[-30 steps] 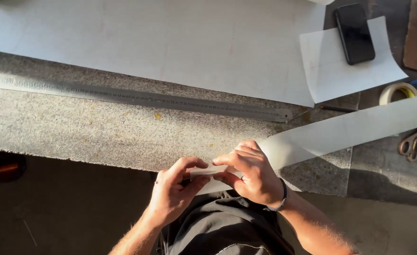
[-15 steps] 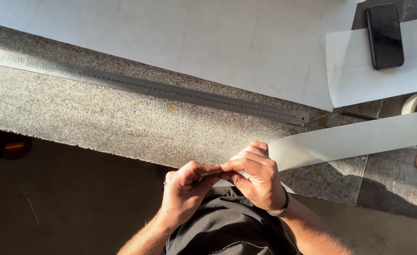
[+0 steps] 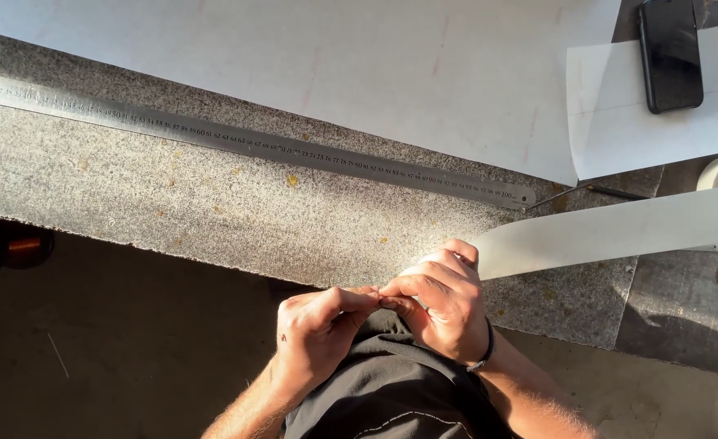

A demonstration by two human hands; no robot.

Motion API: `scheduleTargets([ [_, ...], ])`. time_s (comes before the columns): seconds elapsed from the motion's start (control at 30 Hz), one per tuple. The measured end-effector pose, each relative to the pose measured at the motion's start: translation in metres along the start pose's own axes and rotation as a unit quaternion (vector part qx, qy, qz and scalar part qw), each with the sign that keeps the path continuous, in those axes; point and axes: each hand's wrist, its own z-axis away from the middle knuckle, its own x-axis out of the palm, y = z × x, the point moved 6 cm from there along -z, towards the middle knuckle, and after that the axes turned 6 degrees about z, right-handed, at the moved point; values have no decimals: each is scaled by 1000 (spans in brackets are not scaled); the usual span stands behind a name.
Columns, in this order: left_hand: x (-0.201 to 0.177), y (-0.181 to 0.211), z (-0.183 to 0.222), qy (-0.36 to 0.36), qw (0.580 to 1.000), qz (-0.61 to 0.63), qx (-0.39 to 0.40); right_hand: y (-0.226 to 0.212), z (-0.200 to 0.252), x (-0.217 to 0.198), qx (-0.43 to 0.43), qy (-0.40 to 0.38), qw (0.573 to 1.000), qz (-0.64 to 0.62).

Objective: Measuring and marking a strip of white material with a ruler and pencil, followed by folding the material.

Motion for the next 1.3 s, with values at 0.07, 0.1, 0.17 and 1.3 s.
scheduleTargets([
  [0.07,-2,-2,1,10,999,-44,8,-3,-5,-3,-33,5,999,23],
  [0.1,-5,-2,-1,9,999,-44,9,-1,-5,-4,-33,6,999,24],
  [0.17,-2,3,-3,-57,994,-55,70,2,-4,-4,-41,-16,999,-2],
  [1.3,-12,-18,1,-15,992,-114,43,25,2,3,-29,-8,998,58],
])
